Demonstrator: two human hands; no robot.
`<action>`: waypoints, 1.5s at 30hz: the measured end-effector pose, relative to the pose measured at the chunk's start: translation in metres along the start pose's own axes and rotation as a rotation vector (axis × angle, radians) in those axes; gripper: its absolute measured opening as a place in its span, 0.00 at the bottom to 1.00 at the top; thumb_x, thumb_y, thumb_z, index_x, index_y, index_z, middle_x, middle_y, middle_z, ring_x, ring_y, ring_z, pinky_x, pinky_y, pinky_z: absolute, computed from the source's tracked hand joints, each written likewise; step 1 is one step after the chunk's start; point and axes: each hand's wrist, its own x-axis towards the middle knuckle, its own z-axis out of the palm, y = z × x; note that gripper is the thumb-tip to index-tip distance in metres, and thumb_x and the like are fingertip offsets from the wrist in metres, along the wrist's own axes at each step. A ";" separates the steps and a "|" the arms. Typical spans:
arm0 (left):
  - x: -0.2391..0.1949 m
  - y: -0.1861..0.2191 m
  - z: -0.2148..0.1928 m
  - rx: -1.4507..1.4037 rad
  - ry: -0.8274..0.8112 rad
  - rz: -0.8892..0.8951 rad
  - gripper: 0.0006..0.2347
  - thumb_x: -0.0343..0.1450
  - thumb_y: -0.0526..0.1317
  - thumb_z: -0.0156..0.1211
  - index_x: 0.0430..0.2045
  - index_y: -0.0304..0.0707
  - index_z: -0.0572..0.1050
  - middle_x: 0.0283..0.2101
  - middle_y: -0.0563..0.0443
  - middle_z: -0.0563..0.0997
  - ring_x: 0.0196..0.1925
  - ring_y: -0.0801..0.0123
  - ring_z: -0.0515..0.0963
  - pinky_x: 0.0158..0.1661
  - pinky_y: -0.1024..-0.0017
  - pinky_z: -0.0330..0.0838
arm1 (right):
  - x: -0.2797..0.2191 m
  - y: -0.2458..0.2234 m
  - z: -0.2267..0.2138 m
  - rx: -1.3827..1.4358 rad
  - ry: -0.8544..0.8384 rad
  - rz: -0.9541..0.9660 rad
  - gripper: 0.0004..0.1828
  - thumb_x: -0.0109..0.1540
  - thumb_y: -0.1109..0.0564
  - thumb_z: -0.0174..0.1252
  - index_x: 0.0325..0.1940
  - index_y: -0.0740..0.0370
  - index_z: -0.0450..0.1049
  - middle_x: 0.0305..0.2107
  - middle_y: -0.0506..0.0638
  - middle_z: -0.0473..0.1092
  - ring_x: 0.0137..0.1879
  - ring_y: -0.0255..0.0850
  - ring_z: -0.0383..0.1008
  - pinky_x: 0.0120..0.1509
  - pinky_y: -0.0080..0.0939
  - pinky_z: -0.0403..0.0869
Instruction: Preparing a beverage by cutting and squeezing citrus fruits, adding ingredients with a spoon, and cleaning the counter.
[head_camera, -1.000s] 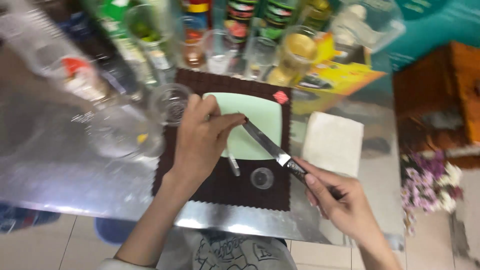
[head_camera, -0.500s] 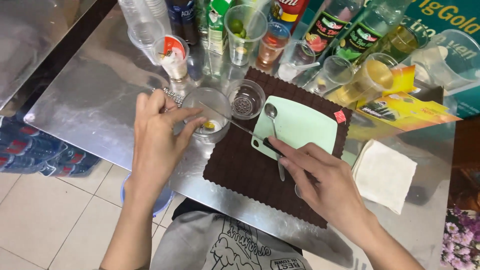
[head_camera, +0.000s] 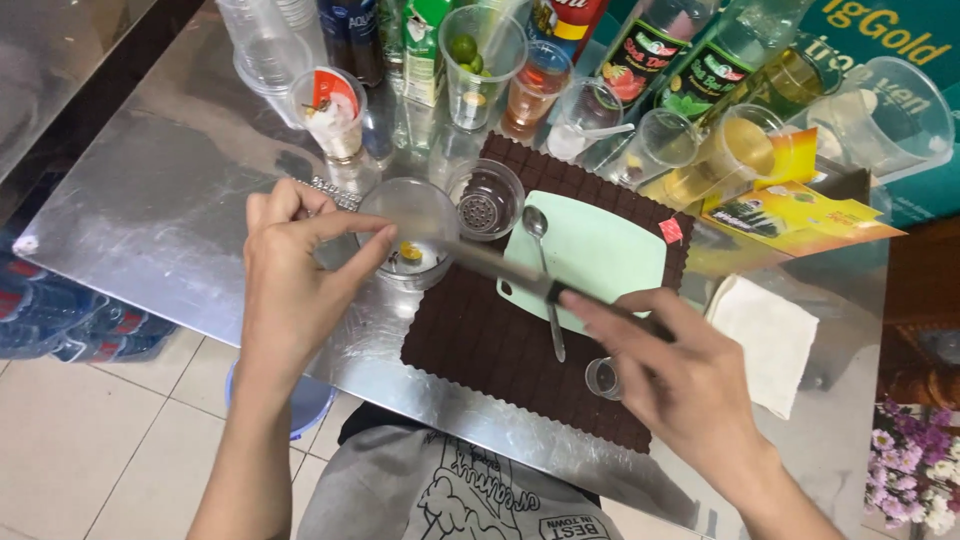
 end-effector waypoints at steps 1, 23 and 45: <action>0.001 0.001 -0.001 -0.066 -0.038 -0.054 0.05 0.70 0.44 0.71 0.37 0.52 0.87 0.35 0.59 0.63 0.45 0.65 0.62 0.48 0.68 0.61 | -0.001 0.002 0.000 0.122 0.081 0.048 0.22 0.65 0.66 0.55 0.62 0.50 0.75 0.40 0.47 0.70 0.32 0.34 0.70 0.36 0.29 0.71; -0.035 0.087 0.218 -0.138 -0.468 0.530 0.06 0.70 0.30 0.65 0.39 0.32 0.82 0.38 0.47 0.64 0.44 0.50 0.61 0.40 0.58 0.66 | -0.199 0.065 0.068 0.722 0.284 1.183 0.21 0.66 0.56 0.55 0.64 0.56 0.76 0.13 0.49 0.69 0.16 0.33 0.56 0.19 0.31 0.57; -0.041 0.068 0.278 0.090 -0.467 0.661 0.26 0.57 0.15 0.57 0.44 0.45 0.83 0.46 0.47 0.61 0.46 0.51 0.61 0.40 0.55 0.63 | -0.193 0.065 0.054 0.921 0.186 1.326 0.22 0.66 0.53 0.54 0.63 0.53 0.80 0.13 0.50 0.63 0.20 0.34 0.52 0.23 0.33 0.54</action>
